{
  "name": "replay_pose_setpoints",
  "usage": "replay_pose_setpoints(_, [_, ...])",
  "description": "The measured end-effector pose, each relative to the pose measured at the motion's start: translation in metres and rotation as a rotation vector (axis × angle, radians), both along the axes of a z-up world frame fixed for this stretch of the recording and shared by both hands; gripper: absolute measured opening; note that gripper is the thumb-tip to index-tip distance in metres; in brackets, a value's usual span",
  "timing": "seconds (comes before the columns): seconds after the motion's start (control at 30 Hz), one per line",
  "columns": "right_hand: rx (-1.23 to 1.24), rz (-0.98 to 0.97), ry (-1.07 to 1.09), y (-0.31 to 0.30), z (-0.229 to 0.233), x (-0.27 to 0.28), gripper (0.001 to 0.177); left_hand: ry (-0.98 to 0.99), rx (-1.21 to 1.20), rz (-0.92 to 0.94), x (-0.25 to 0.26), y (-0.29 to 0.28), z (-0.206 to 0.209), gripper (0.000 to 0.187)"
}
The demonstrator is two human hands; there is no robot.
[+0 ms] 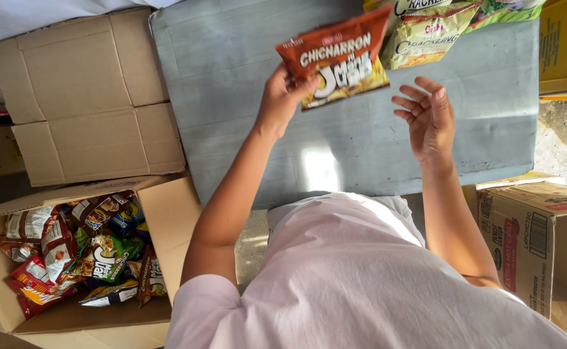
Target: The person takes snack bags one at a time out of an open cardboard box and places them on the counter, arranging them in rows by type. The person continues emptying the box of assorted chip and cracker bags onto the display surface.
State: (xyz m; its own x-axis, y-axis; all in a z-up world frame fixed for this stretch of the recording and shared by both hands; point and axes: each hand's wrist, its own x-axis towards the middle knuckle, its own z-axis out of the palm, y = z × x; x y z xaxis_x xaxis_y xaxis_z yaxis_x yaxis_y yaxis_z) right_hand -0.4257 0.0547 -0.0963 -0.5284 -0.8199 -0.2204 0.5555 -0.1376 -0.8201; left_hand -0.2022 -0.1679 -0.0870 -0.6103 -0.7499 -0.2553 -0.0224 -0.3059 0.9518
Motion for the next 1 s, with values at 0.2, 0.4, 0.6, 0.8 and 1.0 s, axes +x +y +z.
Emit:
replay_pose_setpoints(0.2, [0.178,0.028,0.018,0.016,-0.012,0.000,0.051,0.045,-0.158,0.017,-0.033,-0.074,-0.022,0.044])
replay_pose_setpoints(0.4, [0.326,0.046,-0.004,0.025,-0.029,0.005,0.040,-0.098,-0.312,0.012,-0.059,-0.125,-0.045,0.040])
replay_pose_setpoints(0.6, [0.428,0.169,0.131,0.017,-0.035,0.013,0.038,-0.117,-0.267,0.065,-0.082,-0.150,-0.087,0.043])
replay_pose_setpoints(0.8, [0.435,0.189,0.140,0.011,-0.040,0.011,0.038,-0.201,-0.270,0.101,-0.091,-0.159,-0.098,0.039])
replay_pose_setpoints(1.0, [0.478,0.174,0.150,0.010,-0.041,0.005,0.038,-0.135,-0.256,0.090,-0.087,-0.178,-0.106,0.040])
